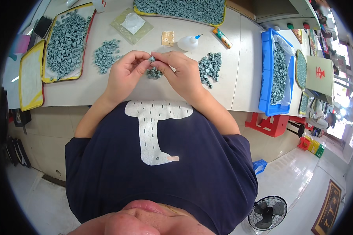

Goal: Assembling small plastic components by applying glue and joining them together on a factory workbench.

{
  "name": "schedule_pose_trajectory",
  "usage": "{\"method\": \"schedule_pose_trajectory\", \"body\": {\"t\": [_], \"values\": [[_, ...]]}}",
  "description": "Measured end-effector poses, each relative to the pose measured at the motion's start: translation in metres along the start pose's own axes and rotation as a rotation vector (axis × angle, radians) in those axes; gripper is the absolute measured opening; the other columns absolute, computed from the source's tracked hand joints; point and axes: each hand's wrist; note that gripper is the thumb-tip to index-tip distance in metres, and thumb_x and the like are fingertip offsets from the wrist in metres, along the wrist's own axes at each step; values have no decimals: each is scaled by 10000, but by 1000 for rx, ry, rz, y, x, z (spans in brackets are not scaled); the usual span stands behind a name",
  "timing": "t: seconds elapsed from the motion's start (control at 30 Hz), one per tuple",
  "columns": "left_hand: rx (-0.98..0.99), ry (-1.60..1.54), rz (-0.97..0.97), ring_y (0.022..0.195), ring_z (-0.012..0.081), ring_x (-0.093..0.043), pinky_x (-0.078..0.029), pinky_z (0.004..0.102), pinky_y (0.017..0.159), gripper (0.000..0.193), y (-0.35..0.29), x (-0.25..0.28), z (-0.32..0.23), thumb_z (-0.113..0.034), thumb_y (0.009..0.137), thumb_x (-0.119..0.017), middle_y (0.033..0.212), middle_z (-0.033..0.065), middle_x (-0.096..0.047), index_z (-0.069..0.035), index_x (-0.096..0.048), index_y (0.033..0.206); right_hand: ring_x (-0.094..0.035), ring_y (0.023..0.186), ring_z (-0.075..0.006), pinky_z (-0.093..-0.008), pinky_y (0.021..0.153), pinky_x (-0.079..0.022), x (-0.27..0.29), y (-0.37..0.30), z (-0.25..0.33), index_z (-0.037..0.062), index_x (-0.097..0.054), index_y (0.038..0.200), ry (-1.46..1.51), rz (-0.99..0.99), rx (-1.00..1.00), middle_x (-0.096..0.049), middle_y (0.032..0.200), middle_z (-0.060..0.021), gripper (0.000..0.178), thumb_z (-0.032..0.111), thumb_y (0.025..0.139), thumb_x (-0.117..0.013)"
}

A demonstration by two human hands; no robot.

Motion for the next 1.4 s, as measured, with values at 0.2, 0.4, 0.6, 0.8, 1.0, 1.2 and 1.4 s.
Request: {"method": "schedule_pose_trajectory", "body": {"t": [0.2, 0.4, 0.6, 0.8, 1.0, 1.2, 1.4], "values": [[70, 27, -48, 756, 89, -626, -484, 223, 638, 102, -2, 3, -3, -48, 906, -593, 833, 62, -684, 20, -626, 975, -640, 695, -155, -248, 626, -505, -1, 1, -2, 28, -686, 1054, -15, 1, 34, -678, 827, -86, 248, 29, 806, -696], [-183, 306, -113, 695, 155, -647, -503, 259, 599, 79, -2, 0, -11, -13, 855, -630, 807, 83, -683, 3, -642, 932, -635, 673, -164, -246, 594, -504, 0, 1, -1, 23, -688, 1058, -67, -80, 212, -675, 821, -88, 294, -43, 772, -679], [-419, 526, -146, 664, 215, -651, -510, 280, 595, 99, -3, 0, -11, 14, 811, -654, 799, 112, -672, -5, -649, 908, -631, 658, -170, -240, 569, -502, -8, -5, -6, 11, -689, 1054, -171, -133, 304, -676, 821, -87, 341, -89, 729, -669], [-63, 194, -101, 683, 136, -635, -498, 262, 600, 63, -8, -1, -11, -36, 885, -611, 795, 78, -681, 16, -631, 915, -639, 670, -147, -230, 580, -502, -6, -6, -5, 5, -682, 1070, -85, -28, 189, -682, 812, -78, 286, -42, 789, -654], [199, -38, -4, 708, 74, -597, -471, 218, 621, 140, -4, 6, -14, -108, 941, -567, 792, 48, -671, 23, -617, 945, -646, 697, -121, -228, 623, -502, -1, -3, -4, 22, -678, 1087, 63, 25, -24, -692, 809, -64, 234, 37, 857, -638], [228, -72, -11, 701, 68, -566, -443, 199, 634, 158, -3, 0, -14, -132, 949, -556, 777, 40, -649, 17, -608, 940, -648, 714, -126, -232, 642, -503, 5, -4, -3, 37, -683, 1082, 18, 21, 4, -691, 801, -64, 236, 42, 849, -650], [241, -63, 35, 708, 71, -560, -434, 204, 634, 180, -2, 1, -14, -152, 955, -548, 770, 32, -638, 17, -603, 924, -647, 708, -135, -231, 635, -500, 4, -5, -6, 31, -694, 1041, 38, 18, -7, -689, 798, -66, 203, 51, 841, -663]]}}
Point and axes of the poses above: each hand's wrist, its own y-axis towards the middle knuckle, its own x-axis out of the back of the hand, z = x × y
